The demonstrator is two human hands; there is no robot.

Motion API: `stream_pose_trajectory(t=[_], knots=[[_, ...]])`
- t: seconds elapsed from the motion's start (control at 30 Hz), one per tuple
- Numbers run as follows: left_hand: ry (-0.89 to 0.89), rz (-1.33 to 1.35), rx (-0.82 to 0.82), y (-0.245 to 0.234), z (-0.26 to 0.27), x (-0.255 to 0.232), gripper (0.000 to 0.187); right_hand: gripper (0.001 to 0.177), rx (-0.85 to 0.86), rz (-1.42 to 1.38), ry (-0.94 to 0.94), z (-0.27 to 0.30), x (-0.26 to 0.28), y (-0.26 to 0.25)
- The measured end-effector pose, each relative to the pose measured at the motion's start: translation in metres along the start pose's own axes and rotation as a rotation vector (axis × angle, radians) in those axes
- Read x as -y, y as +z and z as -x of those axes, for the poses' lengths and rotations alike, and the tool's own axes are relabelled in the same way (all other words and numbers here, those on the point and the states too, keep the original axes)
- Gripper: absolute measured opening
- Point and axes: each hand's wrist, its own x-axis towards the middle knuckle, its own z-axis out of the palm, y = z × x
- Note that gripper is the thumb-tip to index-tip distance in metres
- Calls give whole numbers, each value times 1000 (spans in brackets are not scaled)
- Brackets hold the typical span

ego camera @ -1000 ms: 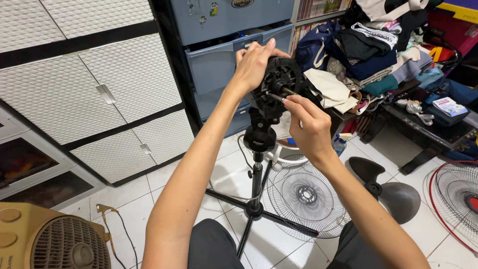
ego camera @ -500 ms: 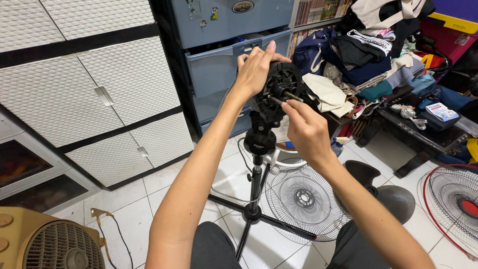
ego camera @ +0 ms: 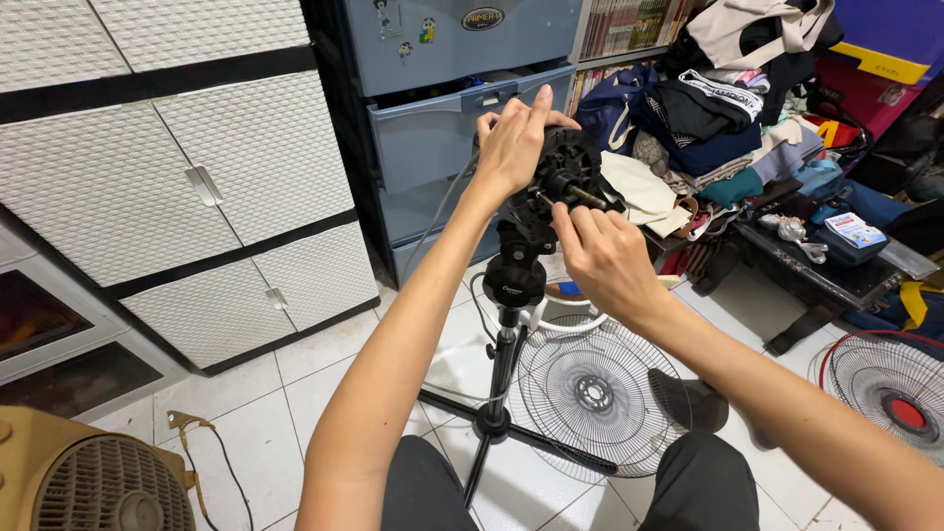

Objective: The person is repairing a standing fan. They use a screwdriver to loosen and remove screws from the fan's central hub, then remove the front grill and fan blades. They continue to adjust and remove parts from the motor housing.

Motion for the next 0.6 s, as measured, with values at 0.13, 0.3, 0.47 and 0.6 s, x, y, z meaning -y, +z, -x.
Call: stream_pose_trajectory(t=[0.13,0.3,0.47,0.6], knots=[[28,-33,-20,2,2,-2,72,32,183,296,-114,-10,-1,-13],[30,-13,-34,2,4,-2,71,7,366,552,-407,-13,-13,-13],[26,-1,-53,3,4,-1,70,16,301,446,-269,-3,-21,5],[16,6,-58,3,3,-1,71,27,289,290,-62,-1,-10,7]])
